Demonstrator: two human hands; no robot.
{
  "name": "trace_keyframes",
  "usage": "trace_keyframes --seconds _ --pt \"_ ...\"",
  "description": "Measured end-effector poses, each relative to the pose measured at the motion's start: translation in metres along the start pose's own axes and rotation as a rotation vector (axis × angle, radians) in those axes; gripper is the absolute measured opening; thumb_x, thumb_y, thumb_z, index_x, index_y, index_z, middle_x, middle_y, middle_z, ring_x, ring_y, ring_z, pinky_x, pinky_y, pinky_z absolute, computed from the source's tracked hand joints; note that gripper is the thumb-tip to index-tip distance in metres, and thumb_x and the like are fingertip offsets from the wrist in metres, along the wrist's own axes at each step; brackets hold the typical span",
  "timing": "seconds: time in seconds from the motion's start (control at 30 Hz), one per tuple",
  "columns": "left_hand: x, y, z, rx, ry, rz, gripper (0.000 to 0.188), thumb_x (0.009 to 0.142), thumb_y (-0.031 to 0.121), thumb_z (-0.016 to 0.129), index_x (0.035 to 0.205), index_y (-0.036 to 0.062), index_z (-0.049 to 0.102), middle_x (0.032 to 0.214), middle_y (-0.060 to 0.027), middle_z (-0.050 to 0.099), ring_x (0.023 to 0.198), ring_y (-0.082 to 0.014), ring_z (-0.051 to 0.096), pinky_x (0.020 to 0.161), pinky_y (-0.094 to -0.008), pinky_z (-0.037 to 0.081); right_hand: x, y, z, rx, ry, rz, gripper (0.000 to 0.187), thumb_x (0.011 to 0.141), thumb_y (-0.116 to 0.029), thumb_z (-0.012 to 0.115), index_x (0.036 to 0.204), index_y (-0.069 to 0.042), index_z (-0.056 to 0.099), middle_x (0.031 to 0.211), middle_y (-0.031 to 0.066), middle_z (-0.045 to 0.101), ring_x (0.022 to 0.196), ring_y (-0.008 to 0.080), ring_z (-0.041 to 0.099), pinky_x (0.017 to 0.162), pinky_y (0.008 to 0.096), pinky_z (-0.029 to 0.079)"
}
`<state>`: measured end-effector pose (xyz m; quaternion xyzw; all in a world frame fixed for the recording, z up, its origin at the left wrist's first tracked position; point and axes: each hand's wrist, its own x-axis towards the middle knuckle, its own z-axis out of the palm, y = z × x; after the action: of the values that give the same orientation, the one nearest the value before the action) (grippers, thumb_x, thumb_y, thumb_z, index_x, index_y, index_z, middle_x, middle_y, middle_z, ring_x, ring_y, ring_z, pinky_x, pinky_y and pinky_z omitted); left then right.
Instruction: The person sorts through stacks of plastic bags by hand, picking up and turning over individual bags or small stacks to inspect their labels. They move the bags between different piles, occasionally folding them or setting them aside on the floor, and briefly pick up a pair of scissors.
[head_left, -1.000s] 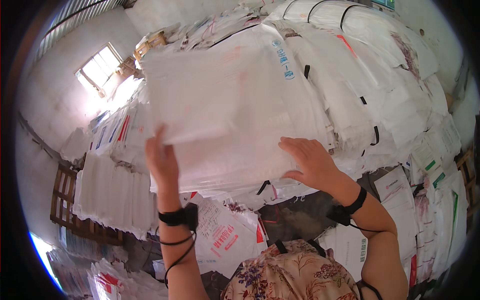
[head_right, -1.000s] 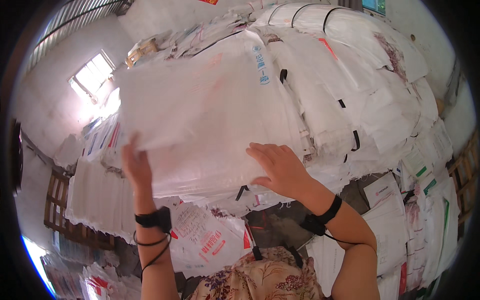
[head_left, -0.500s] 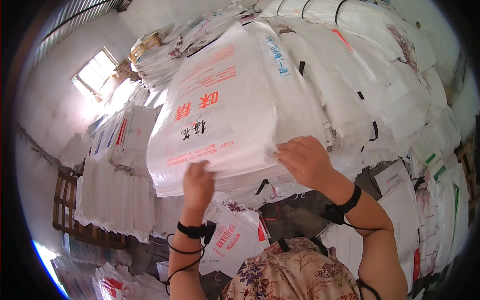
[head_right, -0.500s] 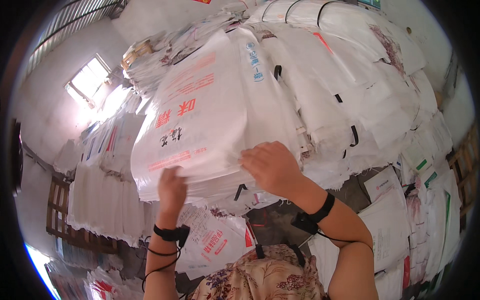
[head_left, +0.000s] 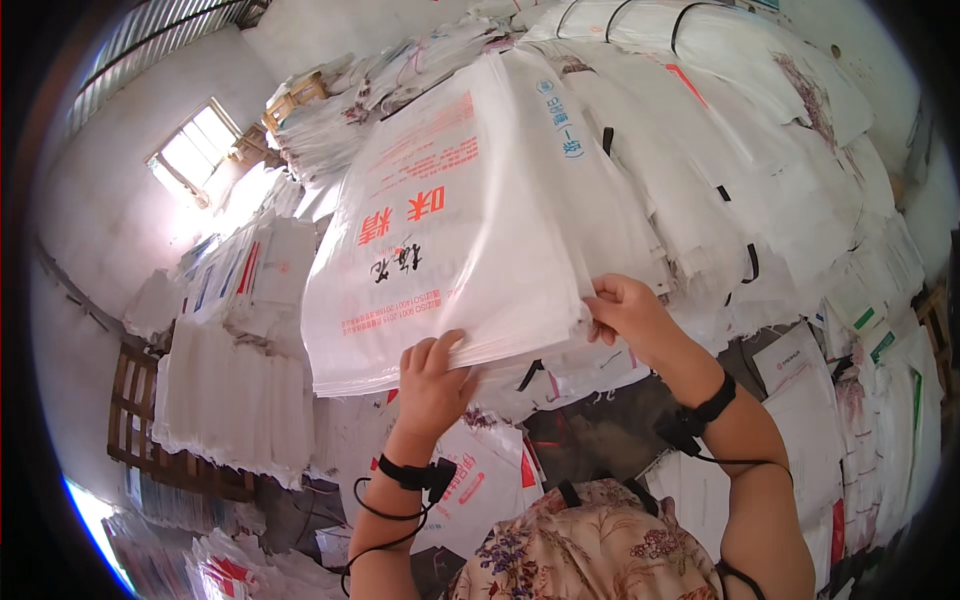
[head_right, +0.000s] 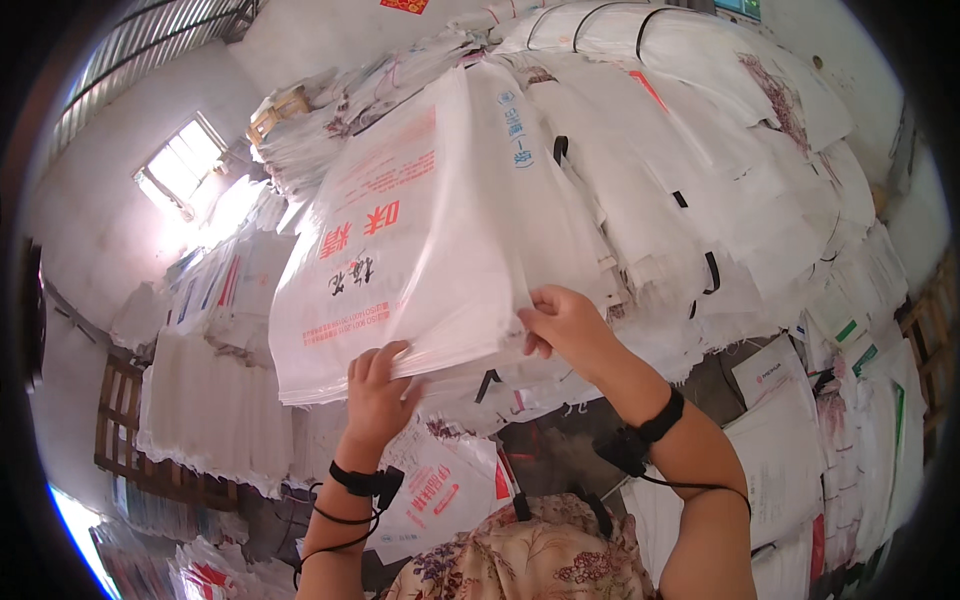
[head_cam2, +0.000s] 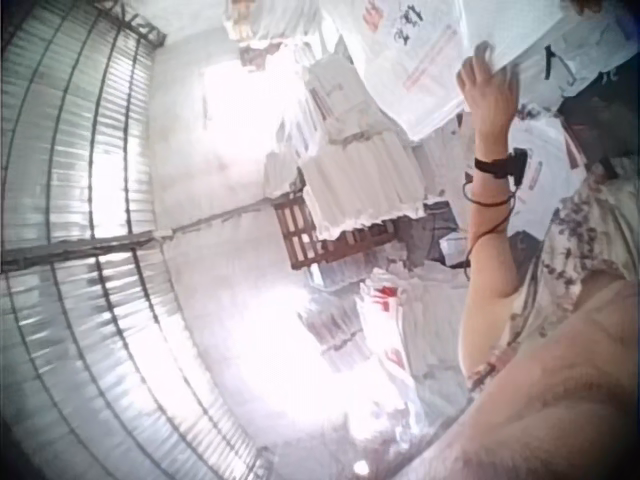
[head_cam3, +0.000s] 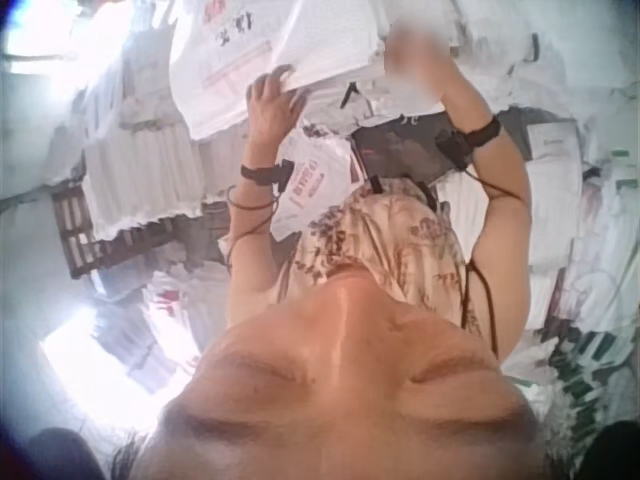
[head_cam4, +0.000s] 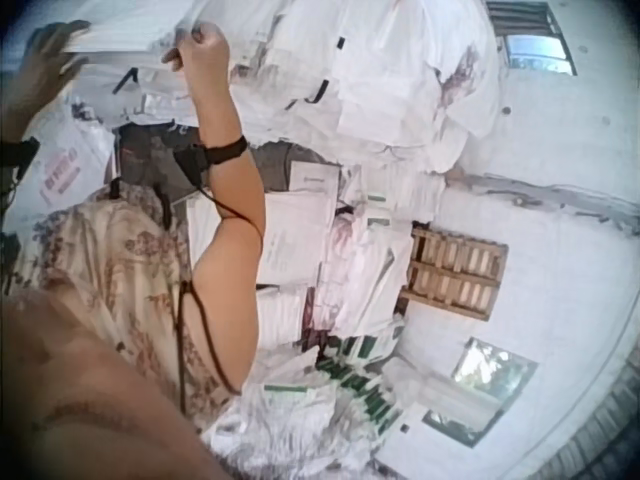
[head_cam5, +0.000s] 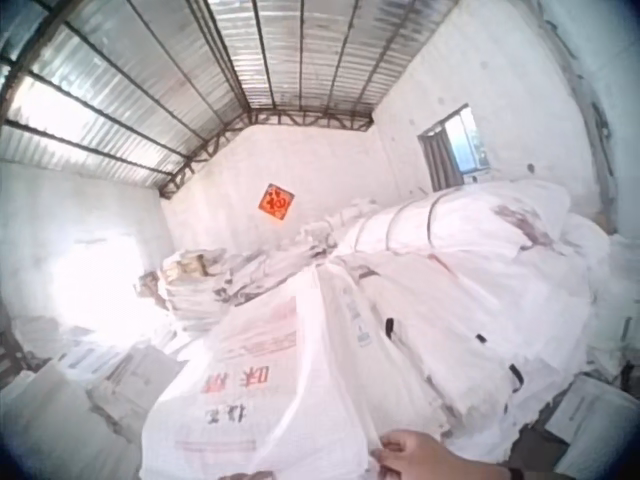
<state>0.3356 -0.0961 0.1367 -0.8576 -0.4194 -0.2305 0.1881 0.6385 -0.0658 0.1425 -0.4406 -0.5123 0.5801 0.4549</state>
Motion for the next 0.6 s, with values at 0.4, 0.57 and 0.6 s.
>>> trace_keyframes --seconds 0.4,0.57,0.6 --pt "0.074 -0.084 -0.094 -0.034 0.653 -0.436 0.023 0.087 -0.001 0.057 0.105 0.0076 0.067 0.094 -0.0134 0.065 0.082 -0.0326 0.059 0.075 -0.0406 0.048 0.009 0.012 -0.001 -0.168 0.19 -0.301 0.045 0.093 -0.018 0.056 0.132 0.003 0.046 0.127 0.02 0.057 0.12 0.0281 0.054 0.101 0.0357 0.041" --pt "0.041 -0.057 -0.053 0.123 0.355 -0.309 0.024 0.089 0.003 0.057 0.112 0.0054 0.064 0.1 -0.0154 0.067 0.086 -0.0372 0.06 0.08 -0.0431 0.049 -0.012 0.039 0.011 -0.166 0.296 -0.305 0.067 0.086 -0.013 0.064 0.142 0.002 0.029 0.136 0.0214 0.047 0.119 0.0262 0.054 0.091 0.034 0.049" --pt "0.025 -0.054 -0.038 0.192 0.324 -0.168 0.027 0.087 0.001 0.059 0.113 0.0065 0.065 0.099 -0.0147 0.067 0.084 -0.0376 0.06 0.077 -0.0454 0.048 -0.008 0.036 0.012 -0.101 0.322 -0.29 0.066 0.086 -0.013 0.063 0.141 0.004 0.03 0.131 0.02 0.051 0.111 0.0237 0.057 0.084 0.032 0.05"
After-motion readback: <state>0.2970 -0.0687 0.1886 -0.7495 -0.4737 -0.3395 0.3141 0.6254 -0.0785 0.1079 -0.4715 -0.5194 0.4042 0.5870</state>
